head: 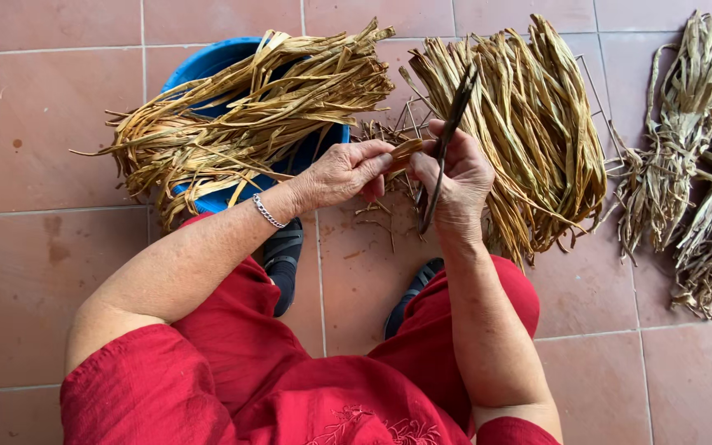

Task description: The person sits on a tiled floor and uses shears to trim dried plant strips. They pick up strips from a blue basin, cut them, and place the trimmed pieces onto a wire rack.

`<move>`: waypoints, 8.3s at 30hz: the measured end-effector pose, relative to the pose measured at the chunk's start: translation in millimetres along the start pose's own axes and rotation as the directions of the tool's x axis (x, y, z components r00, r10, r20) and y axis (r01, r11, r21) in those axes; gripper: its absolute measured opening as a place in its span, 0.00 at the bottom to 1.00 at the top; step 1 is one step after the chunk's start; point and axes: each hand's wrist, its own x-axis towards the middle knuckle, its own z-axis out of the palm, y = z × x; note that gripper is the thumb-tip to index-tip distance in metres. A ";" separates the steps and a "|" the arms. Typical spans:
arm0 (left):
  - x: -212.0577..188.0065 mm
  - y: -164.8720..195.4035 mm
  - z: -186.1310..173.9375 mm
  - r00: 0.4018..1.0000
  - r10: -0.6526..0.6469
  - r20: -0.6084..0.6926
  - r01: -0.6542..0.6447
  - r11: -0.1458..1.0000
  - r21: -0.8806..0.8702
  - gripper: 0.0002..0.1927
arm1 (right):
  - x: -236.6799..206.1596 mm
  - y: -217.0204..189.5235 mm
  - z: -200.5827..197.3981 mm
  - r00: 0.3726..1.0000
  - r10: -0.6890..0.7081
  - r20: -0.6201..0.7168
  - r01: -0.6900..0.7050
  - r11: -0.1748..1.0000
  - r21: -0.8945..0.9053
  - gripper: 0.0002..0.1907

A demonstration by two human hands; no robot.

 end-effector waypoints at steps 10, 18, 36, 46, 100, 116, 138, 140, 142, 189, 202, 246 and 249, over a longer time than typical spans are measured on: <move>-5.8 -9.1 -8.7 0.934 0.346 -0.089 -0.282 0.867 0.411 0.17 | 0.5 -0.9 10.6 0.997 0.054 0.052 -0.054 0.999 -0.006 0.24; -21.8 -11.0 -22.1 0.909 -0.395 -0.131 0.330 0.875 -0.354 0.36 | 2.9 -16.1 8.8 0.998 -0.055 -0.014 0.057 0.987 0.148 0.20; -10.8 -40.0 -181.9 0.585 -0.354 -0.729 -0.280 0.756 -0.592 0.12 | -58.8 3.3 28.5 0.707 0.438 0.556 -0.062 0.821 -0.568 0.12; -30.7 -26.2 -200.4 0.659 -0.115 -0.743 -0.373 0.808 -0.456 0.08 | -70.4 18.9 31.3 0.536 0.614 0.580 0.043 0.666 -0.745 0.13; -20.8 21.6 -71.2 0.935 0.100 -0.341 -0.121 0.992 -0.040 0.13 | -18.9 49.9 26.6 0.843 0.483 0.237 -0.375 0.843 -0.385 0.44; -43.7 42.2 -70.6 0.982 -0.037 -0.184 -0.007 0.972 -0.234 0.14 | -23.1 53.8 17.7 0.855 0.372 0.360 -0.382 0.923 -0.048 0.48; -55.7 51.2 -78.7 0.982 -0.050 -0.181 -0.012 0.946 -0.325 0.14 | -16.3 41.5 17.3 0.890 0.443 0.108 -0.447 0.894 0.022 0.44; -56.4 51.6 -81.0 0.977 -0.006 -0.215 -0.042 0.975 -0.216 0.18 | -14.4 43.2 16.3 0.886 0.455 0.093 -0.457 0.890 -0.006 0.40; -54.0 45.5 -82.8 0.976 0.025 -0.216 -0.063 0.983 -0.171 0.21 | -14.0 46.3 18.8 0.912 0.398 0.102 -0.398 0.917 -0.015 0.28; 96.6 -4.5 -32.6 0.687 0.700 0.193 -0.139 -0.134 0.981 0.02 | -52.1 -71.6 -161.4 0.786 -0.279 -0.552 0.261 0.959 -0.113 0.16; 302.4 -69.1 124.5 0.849 0.508 0.143 -0.119 -0.079 0.990 0.14 | -100.7 -63.8 -265.4 0.687 -0.274 -0.673 -0.248 0.782 -0.572 0.18; 110.3 -117.7 -144.1 0.701 0.280 -0.655 0.401 0.605 0.688 0.11 | -10.9 -38.4 -80.0 0.988 0.130 -0.081 -0.121 0.336 -0.934 0.30; 105.4 -98.9 -155.8 0.708 0.243 -0.663 0.318 0.728 0.607 0.12 | -6.1 -33.6 -71.8 0.997 0.083 0.009 -0.022 0.357 -0.934 0.29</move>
